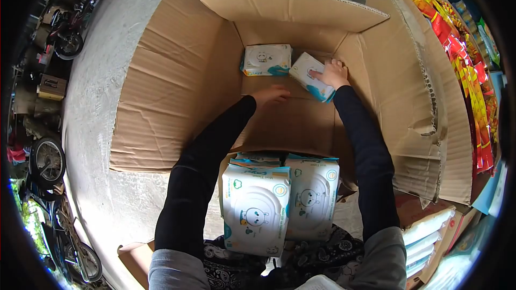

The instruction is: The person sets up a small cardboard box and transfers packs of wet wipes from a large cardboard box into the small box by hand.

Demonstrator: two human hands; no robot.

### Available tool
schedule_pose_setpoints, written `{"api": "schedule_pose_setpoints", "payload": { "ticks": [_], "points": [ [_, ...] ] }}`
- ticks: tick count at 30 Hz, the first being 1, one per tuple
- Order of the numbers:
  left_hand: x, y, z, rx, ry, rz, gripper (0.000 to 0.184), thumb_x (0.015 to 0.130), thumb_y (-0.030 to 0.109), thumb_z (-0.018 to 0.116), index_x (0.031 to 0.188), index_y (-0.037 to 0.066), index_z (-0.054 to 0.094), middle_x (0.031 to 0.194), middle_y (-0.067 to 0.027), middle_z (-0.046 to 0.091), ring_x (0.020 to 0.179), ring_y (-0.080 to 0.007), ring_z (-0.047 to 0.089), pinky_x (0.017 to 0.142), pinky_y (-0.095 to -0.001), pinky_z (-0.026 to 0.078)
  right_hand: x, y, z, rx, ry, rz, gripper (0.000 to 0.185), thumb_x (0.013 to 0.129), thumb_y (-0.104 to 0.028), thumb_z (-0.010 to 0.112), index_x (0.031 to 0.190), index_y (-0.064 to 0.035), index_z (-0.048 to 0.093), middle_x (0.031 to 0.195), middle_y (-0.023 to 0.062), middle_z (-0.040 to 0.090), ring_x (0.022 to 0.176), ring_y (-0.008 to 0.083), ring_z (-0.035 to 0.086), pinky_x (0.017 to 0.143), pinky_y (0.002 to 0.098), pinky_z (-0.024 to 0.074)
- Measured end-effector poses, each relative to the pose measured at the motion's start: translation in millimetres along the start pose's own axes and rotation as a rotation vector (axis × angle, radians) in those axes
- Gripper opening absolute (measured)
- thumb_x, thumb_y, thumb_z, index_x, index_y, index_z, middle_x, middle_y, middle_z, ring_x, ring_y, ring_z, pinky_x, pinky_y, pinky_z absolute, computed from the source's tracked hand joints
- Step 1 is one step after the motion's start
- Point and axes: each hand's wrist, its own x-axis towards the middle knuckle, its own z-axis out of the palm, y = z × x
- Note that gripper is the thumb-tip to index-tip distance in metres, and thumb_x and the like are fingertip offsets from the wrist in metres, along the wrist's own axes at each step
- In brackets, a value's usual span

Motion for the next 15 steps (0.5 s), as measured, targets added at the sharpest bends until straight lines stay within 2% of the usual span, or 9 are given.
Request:
{"api": "schedule_pose_setpoints", "payload": {
  "ticks": [2, 4, 5, 7, 8, 11, 15],
  "points": [
    [7.7, -13.6, 0.2, -0.058, -0.051, -0.001, 0.032, 0.076, 0.026, 0.052, 0.101, 0.008, 0.045, 0.099, -0.0045, 0.049, 0.095, -0.0135, 0.047, 0.077, -0.0238, 0.037, -0.7, 3.9, 12.6, -0.067, -0.029, -0.003, 0.066, 0.07, -0.049, 0.052, 0.112, -0.001, 0.041, 0.112, 0.0145, 0.046, 0.1, 0.0258, 0.045, 0.081, 0.036, 0.0379],
    [8.6, -17.6, 3.4, -0.088, -0.08, 0.002, 0.031, 0.075, 0.025, 0.053, 0.1, 0.009, 0.045, 0.098, -0.0042, 0.049, 0.094, -0.0133, 0.047, 0.076, -0.0234, 0.038, -2.0, 13.1, 45.8, 0.604, -0.343, 0.073, 0.065, 0.068, -0.051, 0.054, 0.108, 0.0, 0.045, 0.099, 0.012, 0.054, 0.084, 0.0227, 0.054, 0.072, 0.0327, 0.0426],
    [7.5, -16.9, 5.0, -0.092, -0.124, -0.006, 0.033, 0.076, 0.025, 0.053, 0.104, 0.009, 0.044, 0.098, -0.0037, 0.049, 0.093, -0.0129, 0.047, 0.076, -0.0233, 0.038, -13.6, 9.5, 43.4, 0.601, -0.34, 0.076, 0.065, 0.068, -0.051, 0.054, 0.108, 0.0, 0.045, 0.099, 0.012, 0.054, 0.084, 0.0227, 0.054, 0.072, 0.0327, 0.0426],
    [5.4, -13.3, 8.3, -0.1, -0.214, -0.018, 0.039, 0.077, 0.024, 0.052, 0.111, 0.01, 0.041, 0.097, -0.0027, 0.05, 0.091, -0.0121, 0.048, 0.077, -0.023, 0.038, -37.0, -4.7, 40.5, 0.964, -0.506, -0.004, 0.056, 0.07, -0.045, 0.057, 0.104, -0.001, 0.048, 0.093, 0.0096, 0.057, 0.079, 0.0212, 0.057, 0.066, 0.0303, 0.0443],
    [6.6, -16.0, 7.1, -0.099, -0.219, -0.016, 0.039, 0.077, 0.024, 0.052, 0.111, 0.01, 0.041, 0.097, -0.0027, 0.05, 0.091, -0.0121, 0.048, 0.077, -0.023, 0.038, -42.4, -10.0, 40.5, 0.962, -0.502, 0.0, 0.056, 0.07, -0.045, 0.057, 0.104, -0.001, 0.048, 0.093, 0.0096, 0.057, 0.079, 0.0212, 0.057, 0.066, 0.0303, 0.0443],
    [5.0, -19.5, -2.4, -0.254, -0.27, -0.024, 0.037, 0.076, 0.022, 0.052, 0.11, 0.009, 0.041, 0.097, -0.0028, 0.049, 0.089, -0.0126, 0.048, 0.076, -0.0222, 0.037, -52.2, -24.8, 39.9, 1.369, -0.604, 0.199, 0.046, 0.072, -0.036, 0.058, 0.103, -0.002, 0.05, 0.095, 0.0093, 0.057, 0.084, 0.0195, 0.056, 0.066, 0.0293, 0.0442],
    [-16.6, -14.4, -6.0, -0.19, -0.195, -0.077, 0.037, 0.076, 0.025, 0.053, 0.108, 0.009, 0.043, 0.1, -0.004, 0.05, 0.091, -0.0136, 0.048, 0.077, -0.025, 0.038, -63.7, -36.8, 36.6, 1.375, -0.515, 0.154, 0.04, 0.075, -0.031, 0.057, 0.104, -0.0039, 0.05, 0.095, 0.0076, 0.057, 0.083, 0.0182, 0.056, 0.067, 0.0288, 0.0451]
  ]
}}
